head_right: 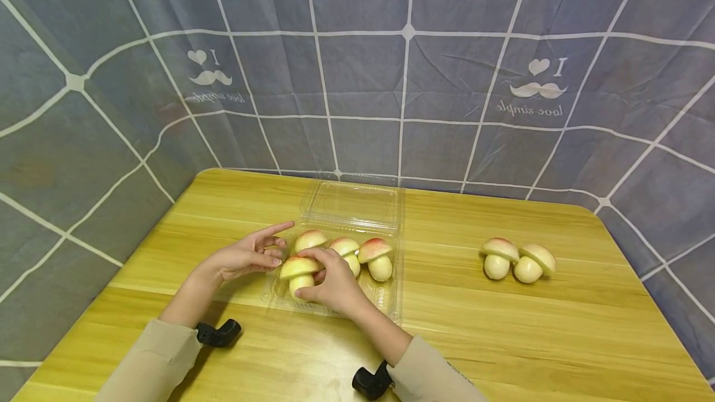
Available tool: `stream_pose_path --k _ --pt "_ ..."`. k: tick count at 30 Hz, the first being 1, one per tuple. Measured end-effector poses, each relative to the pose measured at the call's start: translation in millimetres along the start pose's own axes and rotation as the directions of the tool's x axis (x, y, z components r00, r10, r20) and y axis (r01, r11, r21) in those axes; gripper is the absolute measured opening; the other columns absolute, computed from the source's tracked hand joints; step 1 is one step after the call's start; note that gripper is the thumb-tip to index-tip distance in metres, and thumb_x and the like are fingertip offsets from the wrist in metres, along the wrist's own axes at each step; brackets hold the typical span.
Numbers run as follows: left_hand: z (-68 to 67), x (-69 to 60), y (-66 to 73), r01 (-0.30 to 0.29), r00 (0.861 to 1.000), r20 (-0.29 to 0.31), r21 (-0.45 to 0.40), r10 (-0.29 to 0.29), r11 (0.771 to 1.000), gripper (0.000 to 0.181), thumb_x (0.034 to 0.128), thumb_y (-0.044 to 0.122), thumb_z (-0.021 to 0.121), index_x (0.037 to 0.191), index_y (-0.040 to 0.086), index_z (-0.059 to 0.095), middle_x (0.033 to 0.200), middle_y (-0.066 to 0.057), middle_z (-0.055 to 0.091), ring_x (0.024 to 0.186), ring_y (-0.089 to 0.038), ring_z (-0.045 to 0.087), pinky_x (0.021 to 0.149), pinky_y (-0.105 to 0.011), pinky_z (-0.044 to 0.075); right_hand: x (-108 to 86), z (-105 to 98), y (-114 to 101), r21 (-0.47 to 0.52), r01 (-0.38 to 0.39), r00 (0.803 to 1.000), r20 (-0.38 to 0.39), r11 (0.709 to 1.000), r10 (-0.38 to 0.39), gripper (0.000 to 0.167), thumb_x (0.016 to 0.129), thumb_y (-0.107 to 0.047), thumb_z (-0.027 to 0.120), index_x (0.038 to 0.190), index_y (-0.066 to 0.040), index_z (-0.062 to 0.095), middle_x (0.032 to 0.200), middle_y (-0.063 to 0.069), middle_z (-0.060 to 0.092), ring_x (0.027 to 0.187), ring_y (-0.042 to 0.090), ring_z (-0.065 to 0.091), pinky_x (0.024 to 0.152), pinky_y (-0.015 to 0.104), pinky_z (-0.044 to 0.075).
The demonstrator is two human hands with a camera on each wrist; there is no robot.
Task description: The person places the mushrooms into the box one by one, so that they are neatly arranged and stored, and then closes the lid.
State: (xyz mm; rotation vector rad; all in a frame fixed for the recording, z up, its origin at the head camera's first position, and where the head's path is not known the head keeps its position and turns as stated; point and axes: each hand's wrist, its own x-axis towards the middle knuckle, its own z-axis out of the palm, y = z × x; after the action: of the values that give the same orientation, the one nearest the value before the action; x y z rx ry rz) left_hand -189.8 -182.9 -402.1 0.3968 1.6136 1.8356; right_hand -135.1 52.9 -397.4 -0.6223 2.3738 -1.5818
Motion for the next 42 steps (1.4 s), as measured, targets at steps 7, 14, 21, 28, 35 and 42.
stream_pose_path --k 7,14,21,28,35,42 --pt "-0.2 -1.2 -1.4 -0.004 1.000 0.005 -0.001 0.004 1.000 0.081 0.0855 -0.012 0.053 0.150 0.008 0.008 0.103 -0.004 0.039 0.081 -0.008 0.048 0.066 -0.023 0.044 -0.2 1.8 1.9 -0.043 0.021 1.000 0.012 0.999 -0.021 0.059 0.071 -0.006 0.080 0.124 -0.010 0.056 0.117 0.008 0.052 0.086 0.019 0.056 0.070 0.023 0.051" --pt "-0.3 -1.1 -0.3 0.000 1.000 0.001 0.009 0.000 1.000 0.082 0.0850 -0.011 0.055 0.150 0.008 0.008 0.104 -0.005 0.040 0.081 -0.009 0.049 0.067 -0.022 0.044 -0.3 0.4 0.0 -0.063 0.017 0.999 0.031 0.998 -0.015 0.057 0.073 -0.003 0.075 0.126 -0.010 0.055 0.121 0.009 0.051 0.088 0.020 0.056 0.072 0.024 0.051" --pt "-0.4 -0.7 2.7 0.003 1.000 -0.001 0.007 -0.003 1.000 0.083 0.0848 -0.010 0.056 0.150 0.008 0.008 0.104 -0.005 0.040 0.081 -0.009 0.050 0.067 -0.022 0.045 2.0 -0.9 -1.3 -0.082 0.046 0.998 0.042 0.996 -0.043 0.058 0.071 0.000 0.076 0.125 -0.009 0.056 0.118 0.009 0.052 0.088 0.020 0.055 0.075 0.028 0.052" --pt "-1.1 1.0 3.5 0.008 1.000 -0.001 0.009 -0.008 1.000 0.082 0.0852 -0.011 0.055 0.150 0.009 0.008 0.105 -0.006 0.039 0.081 -0.009 0.049 0.066 -0.022 0.044 3.1 -2.2 -1.8 -0.072 0.054 0.997 0.052 0.996 -0.050 0.058 0.071 0.001 0.076 0.124 -0.008 0.056 0.119 0.010 0.051 0.087 0.019 0.055 0.075 0.030 0.052" --pt "0.4 0.8 2.1 0.006 1.000 0.010 0.000 -0.006 1.000 0.083 0.0852 -0.012 0.054 0.150 0.008 0.006 0.104 -0.006 0.040 0.081 -0.008 0.049 0.066 -0.021 0.045 1.2 -3.5 1.4 -0.039 0.075 0.994 0.077 0.996 -0.072 0.055 0.074 0.003 0.073 0.125 -0.007 0.056 0.120 0.013 0.049 0.091 0.022 0.055 0.078 0.035 0.052" --pt "0.7 0.0 2.2 0.004 1.000 0.006 0.002 -0.004 1.000 0.083 0.0850 -0.012 0.054 0.150 0.008 0.008 0.104 -0.007 0.039 0.081 -0.009 0.050 0.066 -0.022 0.045 1.7 -4.7 1.4 -0.041 0.097 0.992 0.090 0.994 -0.093 0.053 0.076 0.002 0.071 0.126 -0.006 0.054 0.117 0.008 0.051 0.095 0.018 0.052 0.080 0.035 0.051"
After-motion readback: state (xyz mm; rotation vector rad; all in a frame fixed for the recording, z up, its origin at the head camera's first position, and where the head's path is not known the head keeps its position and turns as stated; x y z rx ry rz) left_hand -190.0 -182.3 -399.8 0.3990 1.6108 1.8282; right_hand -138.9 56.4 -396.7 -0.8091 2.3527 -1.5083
